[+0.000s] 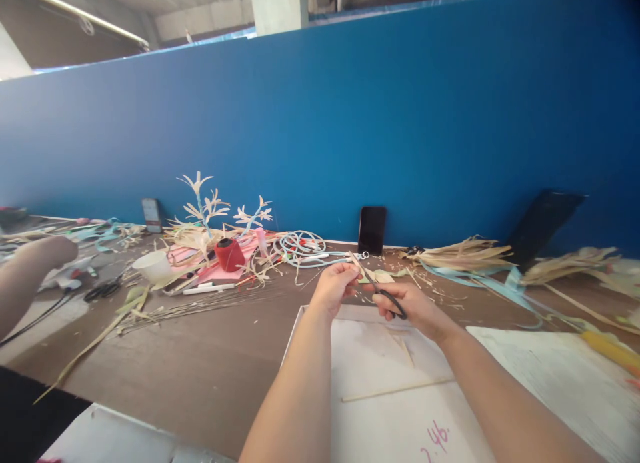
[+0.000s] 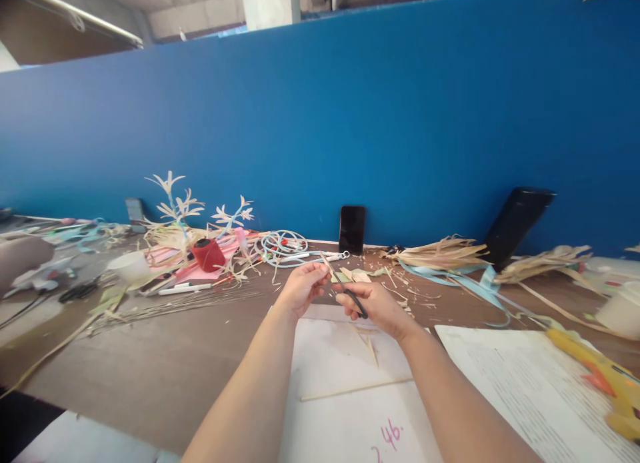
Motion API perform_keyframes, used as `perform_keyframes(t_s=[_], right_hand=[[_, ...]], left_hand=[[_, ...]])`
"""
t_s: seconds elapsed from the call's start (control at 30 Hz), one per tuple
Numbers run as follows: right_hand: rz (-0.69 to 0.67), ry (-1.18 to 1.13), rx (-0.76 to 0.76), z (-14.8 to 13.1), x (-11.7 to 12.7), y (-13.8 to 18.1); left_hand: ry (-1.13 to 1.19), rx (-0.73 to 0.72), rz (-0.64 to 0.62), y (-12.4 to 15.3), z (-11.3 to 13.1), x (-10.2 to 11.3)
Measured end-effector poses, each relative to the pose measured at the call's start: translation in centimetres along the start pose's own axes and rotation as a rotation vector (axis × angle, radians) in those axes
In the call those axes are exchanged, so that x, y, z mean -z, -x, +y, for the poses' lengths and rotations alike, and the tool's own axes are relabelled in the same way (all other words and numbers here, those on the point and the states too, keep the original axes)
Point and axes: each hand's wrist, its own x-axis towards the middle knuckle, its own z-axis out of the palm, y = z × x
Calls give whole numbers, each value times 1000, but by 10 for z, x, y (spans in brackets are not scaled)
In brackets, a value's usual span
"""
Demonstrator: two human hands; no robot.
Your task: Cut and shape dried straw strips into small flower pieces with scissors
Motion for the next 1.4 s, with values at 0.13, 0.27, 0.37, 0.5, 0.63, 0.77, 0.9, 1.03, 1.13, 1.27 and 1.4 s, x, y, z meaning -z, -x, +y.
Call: perform_keyframes(t_s=[0.13, 0.27, 0.37, 0.5, 0.63, 0.77, 0.9, 1.03, 1.13, 1.27, 1.4], right_hand=[[0, 25, -2, 1, 0, -2], [-6, 48, 15, 4, 0, -3], [11, 64, 29, 6, -2, -4], [21, 80, 39, 7, -3, -5], [24, 91, 36, 7, -3, -6], [24, 98, 48, 7, -3, -6], [43, 69, 36, 7, -4, -7], [210, -46, 22, 11, -5, -11], [350, -193, 30, 16, -3, -15], [373, -291, 99, 21, -3, -18], [347, -313, 102, 19, -5, -18]], left_hand=[[-15, 5, 5, 0, 1, 0], [-1, 12, 14, 0, 1, -1], [7, 14, 19, 1, 3, -2], [14, 15, 20, 1, 4, -3], [19, 14, 17, 1, 4, -2], [9, 18, 22, 1, 3, -1], [-2, 19, 18, 1, 3, -1], [-19, 14, 4, 1, 2, -1], [-58, 12, -21, 1, -1, -1], [-112, 8, -62, 0, -7, -3], [-150, 30, -59, 0, -10, -7]])
